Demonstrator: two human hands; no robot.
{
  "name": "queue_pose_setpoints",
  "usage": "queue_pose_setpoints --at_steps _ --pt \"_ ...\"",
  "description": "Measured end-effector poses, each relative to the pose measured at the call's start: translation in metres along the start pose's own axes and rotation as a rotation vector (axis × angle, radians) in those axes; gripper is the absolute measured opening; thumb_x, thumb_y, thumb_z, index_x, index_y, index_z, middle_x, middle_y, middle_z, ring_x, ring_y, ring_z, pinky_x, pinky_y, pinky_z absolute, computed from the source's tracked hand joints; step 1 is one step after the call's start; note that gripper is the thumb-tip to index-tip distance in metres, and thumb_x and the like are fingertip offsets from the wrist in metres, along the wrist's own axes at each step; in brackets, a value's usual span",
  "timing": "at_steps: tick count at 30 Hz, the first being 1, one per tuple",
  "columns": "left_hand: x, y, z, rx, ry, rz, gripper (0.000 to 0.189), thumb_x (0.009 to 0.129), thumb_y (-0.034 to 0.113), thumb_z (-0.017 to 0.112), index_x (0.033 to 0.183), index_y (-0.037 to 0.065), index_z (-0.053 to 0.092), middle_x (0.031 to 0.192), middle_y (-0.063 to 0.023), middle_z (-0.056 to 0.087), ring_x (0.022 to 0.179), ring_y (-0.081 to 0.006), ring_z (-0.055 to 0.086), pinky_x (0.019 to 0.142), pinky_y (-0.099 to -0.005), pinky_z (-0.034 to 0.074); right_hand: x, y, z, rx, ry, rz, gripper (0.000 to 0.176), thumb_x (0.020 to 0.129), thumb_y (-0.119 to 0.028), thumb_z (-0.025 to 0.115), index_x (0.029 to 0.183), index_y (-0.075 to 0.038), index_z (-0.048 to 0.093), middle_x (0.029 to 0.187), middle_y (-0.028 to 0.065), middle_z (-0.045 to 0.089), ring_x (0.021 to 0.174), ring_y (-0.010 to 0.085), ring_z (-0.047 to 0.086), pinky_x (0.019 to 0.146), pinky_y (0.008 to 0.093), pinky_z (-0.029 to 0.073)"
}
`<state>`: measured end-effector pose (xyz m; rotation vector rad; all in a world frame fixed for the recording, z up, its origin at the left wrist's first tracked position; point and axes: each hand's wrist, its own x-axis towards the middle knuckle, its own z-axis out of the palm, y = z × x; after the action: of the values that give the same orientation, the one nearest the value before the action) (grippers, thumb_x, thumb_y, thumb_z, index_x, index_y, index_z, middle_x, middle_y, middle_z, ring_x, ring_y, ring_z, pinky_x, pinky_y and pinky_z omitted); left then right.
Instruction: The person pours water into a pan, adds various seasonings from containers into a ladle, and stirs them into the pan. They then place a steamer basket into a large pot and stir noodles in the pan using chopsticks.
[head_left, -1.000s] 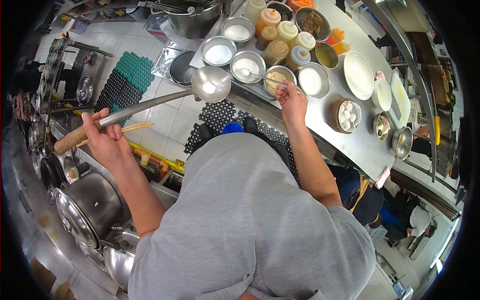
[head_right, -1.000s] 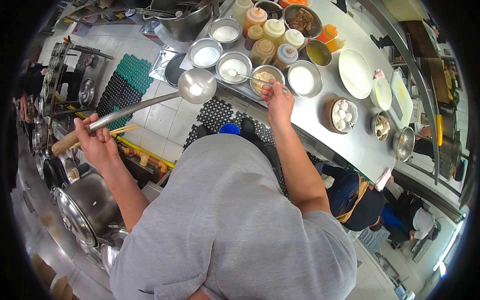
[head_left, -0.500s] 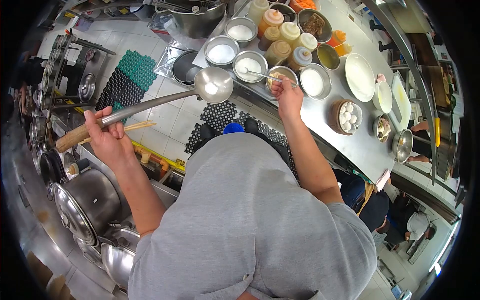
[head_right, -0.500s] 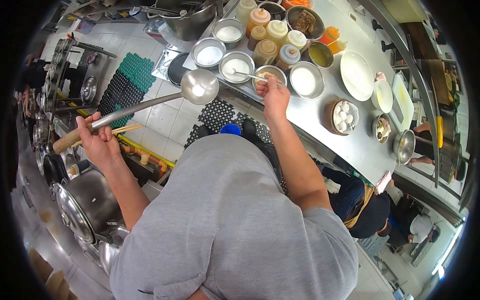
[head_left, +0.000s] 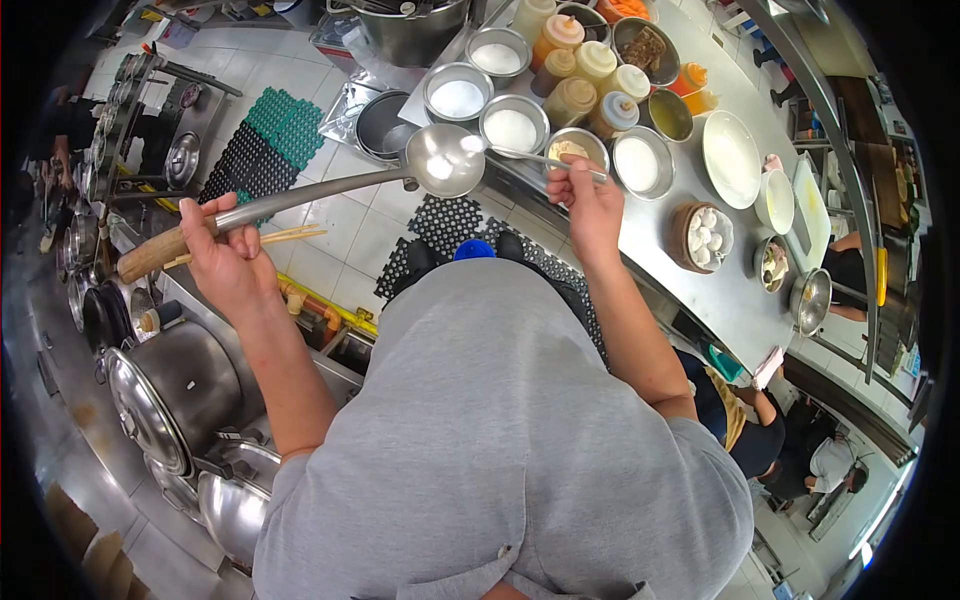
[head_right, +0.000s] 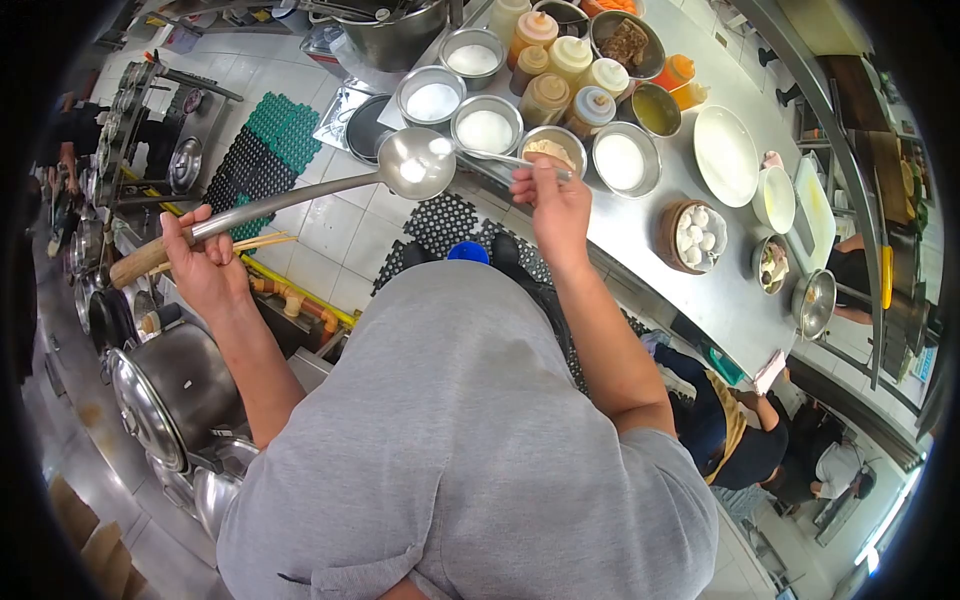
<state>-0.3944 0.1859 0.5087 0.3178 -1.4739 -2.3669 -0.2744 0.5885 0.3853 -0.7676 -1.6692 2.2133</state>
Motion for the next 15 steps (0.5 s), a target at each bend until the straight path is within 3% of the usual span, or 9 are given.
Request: queue_pose_setpoints --at_steps 1,4,5,7,11,15 --pt "0.000 0.000 0.000 0.002 -0.003 -0.001 0.043 0.115 0.038 0.062 0.104 -0.003 0.067 0.098 -0.0221 0.075 0.051 -0.0071 0.045 0.044 -0.0215 0.035 -0.007 -0.006 0.004 0.002 0.003 0.001 0.029 0.116 -0.023 0.060 0.125 0.002 0.072 0.101 0.0134 0.078 0.085 0.0179 0.074 0.077 0.0312 0.060" --pt "-0.001 0.000 0.003 -0.002 -0.013 -0.009 0.042 0.115 0.038 0.062 0.105 -0.002 0.067 0.098 -0.0222 0.075 0.051 -0.0072 0.045 0.044 -0.0214 0.035 -0.010 -0.011 -0.003 -0.741 -0.027 -0.696 0.024 0.113 -0.021 0.065 0.119 -0.001 0.077 0.099 0.0136 0.078 0.086 0.0204 0.077 0.080 0.0332 0.060" --pt "-0.001 0.000 0.004 0.003 -0.006 -0.005 0.042 0.115 0.039 0.062 0.105 -0.003 0.066 0.097 -0.0221 0.075 0.051 -0.0071 0.044 0.045 -0.0214 0.035 -0.009 -0.014 -0.010 -0.742 -0.023 -0.697 0.024 0.113 -0.021 0.065 0.119 -0.001 0.077 0.099 0.0136 0.078 0.086 0.0204 0.077 0.080 0.0332 0.060" --pt "-0.003 0.001 0.005 0.003 -0.007 -0.011 0.042 0.115 0.039 0.062 0.106 -0.003 0.066 0.097 -0.0220 0.075 0.051 -0.0071 0.044 0.045 -0.0215 0.035 -0.012 -0.019 -0.022 -0.749 0.072 -0.494 0.025 0.113 -0.021 0.064 0.121 -0.001 0.076 0.098 0.0139 0.078 0.082 0.0222 0.076 0.079 0.0347 0.060" --pt "0.000 0.001 -0.006 0.019 -0.064 -0.043 0.045 0.116 0.040 0.059 0.107 -0.003 0.065 0.098 -0.0199 0.074 0.052 -0.0070 0.044 0.046 -0.0215 0.036 -0.022 -0.031 -0.054 -0.540 0.256 -0.361 0.032 0.114 -0.026 0.064 0.120 0.003 0.076 0.093 0.0126 0.079 0.080 0.0166 0.074 0.075 0.0308 0.060" --pt "0.002 -0.001 -0.010 -0.008 -0.090 -0.053 0.044 0.116 0.040 0.060 0.106 -0.002 0.067 0.097 -0.0201 0.074 0.051 -0.0068 0.044 0.045 -0.0216 0.037 -0.022 -0.023 -0.081 -0.538 0.295 -0.272 0.036 0.115 -0.028 0.063 0.122 0.005 0.075 0.092 0.0121 0.079 0.080 0.0141 0.073 0.074 0.0291 0.060"
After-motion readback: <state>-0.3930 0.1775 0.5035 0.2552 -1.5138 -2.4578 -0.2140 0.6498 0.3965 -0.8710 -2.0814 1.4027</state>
